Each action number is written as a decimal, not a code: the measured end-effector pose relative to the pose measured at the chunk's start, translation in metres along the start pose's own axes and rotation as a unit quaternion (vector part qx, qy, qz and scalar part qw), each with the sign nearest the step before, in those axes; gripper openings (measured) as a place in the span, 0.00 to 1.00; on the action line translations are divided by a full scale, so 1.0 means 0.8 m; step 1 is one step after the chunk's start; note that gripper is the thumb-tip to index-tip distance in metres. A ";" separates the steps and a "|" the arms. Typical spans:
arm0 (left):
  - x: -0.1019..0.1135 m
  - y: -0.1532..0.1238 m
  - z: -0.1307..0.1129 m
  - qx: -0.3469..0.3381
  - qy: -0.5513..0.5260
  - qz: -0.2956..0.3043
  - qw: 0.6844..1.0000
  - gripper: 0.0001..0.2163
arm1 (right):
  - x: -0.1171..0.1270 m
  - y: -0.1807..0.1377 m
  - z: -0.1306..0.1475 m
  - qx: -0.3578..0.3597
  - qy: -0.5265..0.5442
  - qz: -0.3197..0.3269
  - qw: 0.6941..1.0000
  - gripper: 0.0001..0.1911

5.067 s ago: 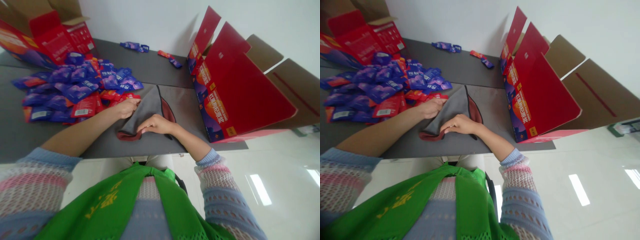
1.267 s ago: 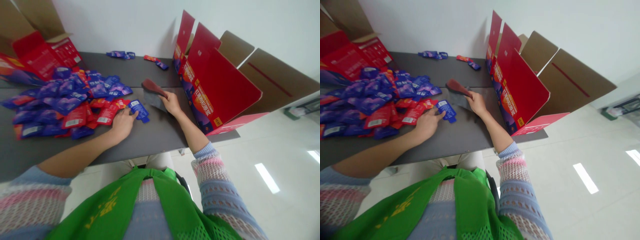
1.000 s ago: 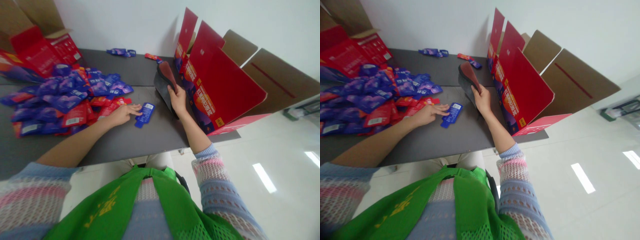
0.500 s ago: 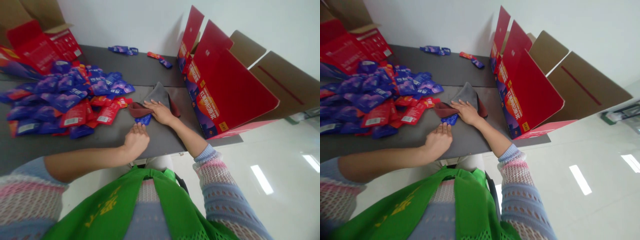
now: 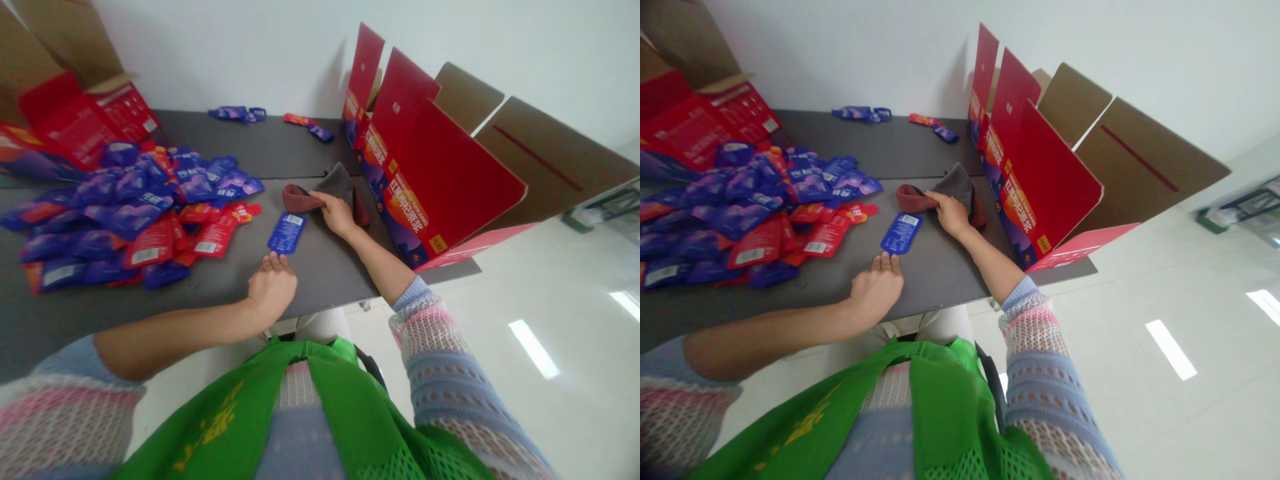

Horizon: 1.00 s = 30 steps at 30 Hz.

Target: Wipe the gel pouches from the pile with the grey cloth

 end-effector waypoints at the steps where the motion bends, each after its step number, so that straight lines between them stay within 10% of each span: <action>1: 0.000 0.001 -0.001 -0.003 0.004 0.002 1.000 0.24 | 0.010 -0.005 0.007 0.020 0.024 -0.003 0.999 0.31; 8: 0.008 0.010 -0.010 -0.069 -0.028 0.020 0.997 0.20 | -0.014 -0.093 0.112 0.242 0.000 0.164 0.956 0.32; 14: 0.016 0.010 -0.007 -0.070 -0.070 0.004 0.995 0.17 | -0.063 -0.107 0.109 0.272 -0.044 0.267 0.923 0.31; 25: 0.004 0.012 -0.011 -0.064 0.028 -0.006 0.998 0.22 | -0.047 -0.017 0.033 0.099 -0.073 0.193 0.973 0.31; 30: 0.003 0.012 -0.011 -0.061 0.024 -0.006 0.998 0.23 | -0.012 -0.003 0.005 0.039 -0.087 0.056 0.994 0.31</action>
Point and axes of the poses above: each hand's wrist, its own y-axis towards the middle knuckle, its own x-axis out of the back of the hand, z = x × y, the point moved 9 cm from there along y, towards the middle knuckle, and after that the axes turned 14 degrees about -x, right-handed, at the moved point
